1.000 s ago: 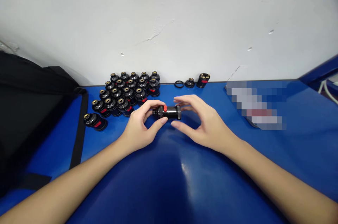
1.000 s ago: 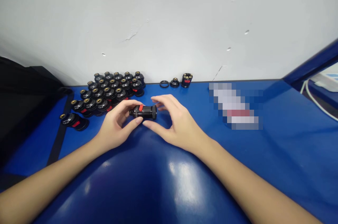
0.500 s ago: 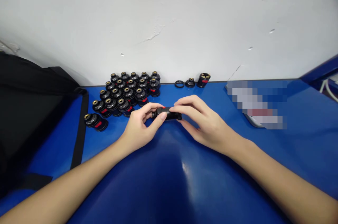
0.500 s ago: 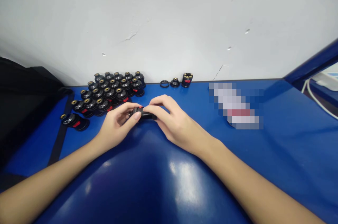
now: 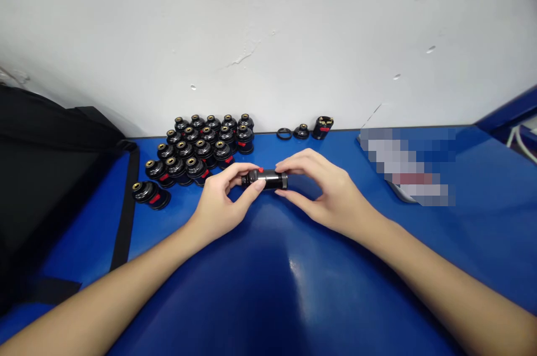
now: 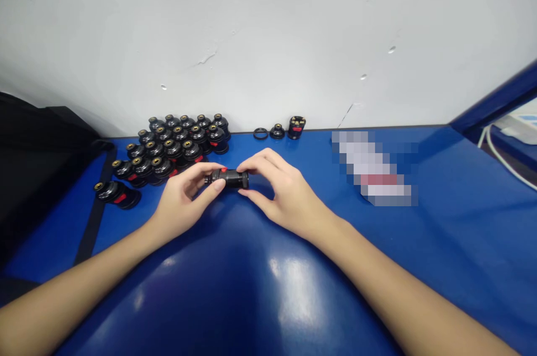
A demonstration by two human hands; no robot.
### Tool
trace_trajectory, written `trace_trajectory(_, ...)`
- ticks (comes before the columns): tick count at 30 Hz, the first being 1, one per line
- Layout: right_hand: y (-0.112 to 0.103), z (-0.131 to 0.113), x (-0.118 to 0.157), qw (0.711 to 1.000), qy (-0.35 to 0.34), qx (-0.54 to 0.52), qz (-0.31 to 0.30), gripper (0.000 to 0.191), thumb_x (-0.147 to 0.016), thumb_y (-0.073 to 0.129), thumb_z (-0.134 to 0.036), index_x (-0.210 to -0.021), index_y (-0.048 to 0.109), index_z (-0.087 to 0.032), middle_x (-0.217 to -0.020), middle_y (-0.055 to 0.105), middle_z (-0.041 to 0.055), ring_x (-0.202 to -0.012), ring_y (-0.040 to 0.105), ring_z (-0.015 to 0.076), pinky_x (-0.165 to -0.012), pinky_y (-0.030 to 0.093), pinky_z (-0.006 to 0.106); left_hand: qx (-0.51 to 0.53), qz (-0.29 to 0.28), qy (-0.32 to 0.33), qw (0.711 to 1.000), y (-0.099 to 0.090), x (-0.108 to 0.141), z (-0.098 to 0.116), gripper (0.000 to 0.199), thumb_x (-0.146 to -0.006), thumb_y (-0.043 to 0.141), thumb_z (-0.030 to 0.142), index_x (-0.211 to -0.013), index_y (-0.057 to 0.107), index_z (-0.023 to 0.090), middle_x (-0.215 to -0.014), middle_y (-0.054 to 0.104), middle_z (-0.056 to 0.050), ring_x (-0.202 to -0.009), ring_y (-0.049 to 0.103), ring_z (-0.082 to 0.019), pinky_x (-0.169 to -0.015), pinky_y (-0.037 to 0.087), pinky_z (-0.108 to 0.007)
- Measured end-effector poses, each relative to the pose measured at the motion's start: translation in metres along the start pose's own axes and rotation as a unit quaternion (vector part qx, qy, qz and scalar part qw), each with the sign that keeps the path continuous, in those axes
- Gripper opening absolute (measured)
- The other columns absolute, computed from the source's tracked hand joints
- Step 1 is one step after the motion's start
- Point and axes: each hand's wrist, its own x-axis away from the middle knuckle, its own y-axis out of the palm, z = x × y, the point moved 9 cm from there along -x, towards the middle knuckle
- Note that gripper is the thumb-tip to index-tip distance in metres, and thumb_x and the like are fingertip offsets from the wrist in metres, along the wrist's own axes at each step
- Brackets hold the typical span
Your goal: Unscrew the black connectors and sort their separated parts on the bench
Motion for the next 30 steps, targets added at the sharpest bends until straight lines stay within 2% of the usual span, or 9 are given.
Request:
trace_trajectory(4, 0.004, -0.012, 0.0, 0.996, -0.05, 0.079, -0.008, 0.029, -0.102, 0.056, -0.009, -0.127, 0.063, -0.021, -0.118, 0.062, 0.0127, -0.111, 0.067, 0.0248, -0.097, 0.062, 0.043, 0.01, -0.008, -0.034, 0.999, 0.002, 0.001, -0.005, 0.027, -0.099, 0.07, 0.043, -0.108, 0.075, 0.019, -0.102, 0.08, -0.006, -0.096, 0.079, -0.022, -0.094, 0.065, -0.035)
trace_trajectory(6, 0.008, -0.007, 0.0, 0.997, -0.018, 0.075, -0.022, 0.037, -0.101, 0.063, -0.017, -0.138, 0.058, -0.021, -0.13, 0.059, 0.0163, -0.122, 0.064, 0.0285, -0.103, 0.06, 0.047, 0.014, -0.016, -0.006, 1.0, 0.003, 0.001, -0.001, 0.025, -0.098, 0.072, 0.039, -0.113, 0.073, 0.019, -0.108, 0.08, -0.006, -0.102, 0.078, -0.021, -0.099, 0.064, -0.036)
trace_trajectory(9, 0.011, 0.005, 0.002, 0.997, 0.058, 0.03, -0.04, 0.067, -0.095, 0.077, -0.042, -0.151, 0.048, -0.021, -0.141, 0.06, 0.0184, -0.129, 0.064, 0.033, -0.108, 0.058, 0.052, 0.013, -0.032, 0.048, 0.998, 0.004, 0.001, 0.008, 0.03, -0.095, 0.076, 0.03, -0.122, 0.07, 0.019, -0.119, 0.077, -0.008, -0.113, 0.075, -0.022, -0.107, 0.061, -0.037)
trace_trajectory(11, 0.01, 0.012, 0.002, 0.994, 0.101, 0.01, -0.045, 0.055, -0.102, 0.065, -0.048, -0.148, 0.051, -0.021, -0.134, 0.069, 0.0158, -0.12, 0.071, 0.031, -0.104, 0.059, 0.051, 0.015, -0.041, 0.067, 0.997, 0.005, 0.001, 0.01, 0.032, -0.094, 0.077, 0.026, -0.125, 0.069, 0.02, -0.124, 0.075, -0.009, -0.119, 0.073, -0.023, -0.11, 0.06, -0.039)
trace_trajectory(13, 0.009, 0.016, 0.001, 0.99, 0.129, 0.014, -0.056, 0.035, -0.111, 0.047, -0.041, -0.135, 0.062, -0.021, -0.119, 0.077, 0.0117, -0.106, 0.076, 0.0275, -0.096, 0.061, 0.047, 0.021, -0.045, 0.071, 0.996, 0.005, 0.001, 0.01, 0.034, -0.094, 0.076, 0.023, -0.127, 0.069, 0.02, -0.127, 0.074, -0.01, -0.124, 0.071, -0.023, -0.113, 0.058, -0.04)
trace_trajectory(16, 0.008, 0.02, 0.0, 0.988, 0.137, 0.014, -0.067, 0.028, -0.112, 0.046, -0.034, -0.119, 0.069, -0.021, -0.109, 0.08, 0.0076, -0.096, 0.077, 0.0241, -0.091, 0.062, 0.041, 0.03, -0.04, 0.066, 0.997, 0.004, 0.0, 0.008, 0.035, -0.094, 0.076, 0.02, -0.127, 0.069, 0.021, -0.129, 0.073, -0.009, -0.126, 0.07, -0.022, -0.115, 0.057, -0.039)
trace_trajectory(19, 0.005, 0.022, -0.001, 0.991, 0.121, -0.025, -0.049, 0.021, -0.106, 0.06, -0.033, -0.122, 0.068, -0.022, -0.115, 0.078, 0.0075, -0.101, 0.077, 0.023, -0.094, 0.063, 0.04, 0.028, -0.031, 0.052, 0.998, 0.002, -0.001, 0.005, 0.034, -0.093, 0.077, 0.02, -0.126, 0.07, 0.021, -0.128, 0.074, -0.009, -0.126, 0.07, -0.023, -0.115, 0.057, -0.039)
trace_trajectory(22, 0.003, 0.018, -0.001, 0.995, 0.076, -0.049, -0.038, 0.027, -0.101, 0.067, -0.029, -0.127, 0.065, -0.022, -0.121, 0.07, 0.0099, -0.107, 0.075, 0.0228, -0.099, 0.064, 0.04, 0.023, -0.019, 0.032, 0.999, 0.001, -0.002, 0.001, 0.033, -0.093, 0.077, 0.021, -0.125, 0.07, 0.02, -0.125, 0.075, -0.008, -0.123, 0.071, -0.022, -0.113, 0.059, -0.037)
trace_trajectory(30, 0.002, -0.008, -0.001, 0.993, -0.058, 0.099, -0.035, 0.033, -0.103, 0.054, -0.01, -0.132, 0.058, -0.024, -0.127, 0.06, 0.0145, -0.118, 0.066, 0.0279, -0.102, 0.062, 0.049, 0.045, -0.004, -0.041, 0.998, 0.002, -0.001, -0.014, 0.032, -0.094, 0.076, 0.04, -0.119, 0.074, 0.018, -0.119, 0.08, -0.009, -0.111, 0.078, -0.024, -0.106, 0.063, -0.04)
